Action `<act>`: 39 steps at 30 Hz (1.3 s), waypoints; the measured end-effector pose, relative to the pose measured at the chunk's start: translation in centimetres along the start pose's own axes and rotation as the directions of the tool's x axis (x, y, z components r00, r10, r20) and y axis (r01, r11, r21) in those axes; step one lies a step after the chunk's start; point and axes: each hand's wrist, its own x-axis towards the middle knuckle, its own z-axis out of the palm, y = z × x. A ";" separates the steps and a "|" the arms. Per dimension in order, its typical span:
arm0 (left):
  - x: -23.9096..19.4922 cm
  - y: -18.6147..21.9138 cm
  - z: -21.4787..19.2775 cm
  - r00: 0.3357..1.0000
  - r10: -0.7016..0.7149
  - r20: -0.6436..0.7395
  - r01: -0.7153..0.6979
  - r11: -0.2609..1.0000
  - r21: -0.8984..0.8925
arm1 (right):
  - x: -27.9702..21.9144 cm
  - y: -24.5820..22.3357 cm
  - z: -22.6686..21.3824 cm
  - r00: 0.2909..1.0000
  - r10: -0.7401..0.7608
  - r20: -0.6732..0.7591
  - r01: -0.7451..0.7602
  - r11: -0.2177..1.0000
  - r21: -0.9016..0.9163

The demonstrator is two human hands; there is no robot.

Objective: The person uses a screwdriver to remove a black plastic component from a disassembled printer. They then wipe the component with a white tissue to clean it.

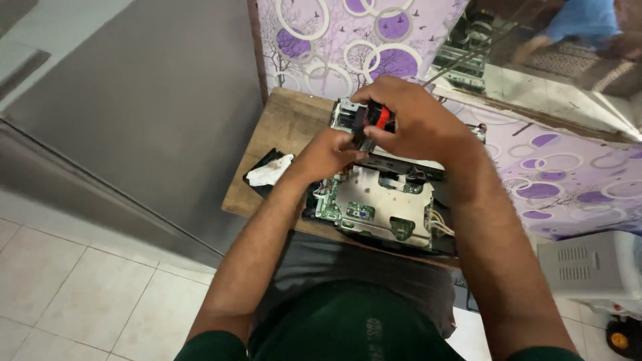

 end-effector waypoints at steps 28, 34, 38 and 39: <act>-0.7 1.7 -0.2 0.996 -0.074 -0.044 0.076 0.996 0.051 | 0.2 -1.3 1.5 0.922 0.382 0.054 -0.383 0.924 0.011; -1.1 3.4 -0.4 0.987 -0.140 -0.076 0.140 0.990 -0.012 | 0.7 -1.7 1.8 0.891 0.438 0.121 -0.442 0.897 0.001; -1.1 0.9 -0.3 0.986 -0.155 -0.063 0.155 0.988 -0.001 | 0.6 -2.1 1.7 0.906 0.415 0.089 -0.418 0.908 0.019; -1.1 -0.3 -0.1 0.983 -0.170 -0.066 0.171 0.985 0.010 | 0.5 -2.2 1.8 0.908 0.410 0.090 -0.412 0.911 0.013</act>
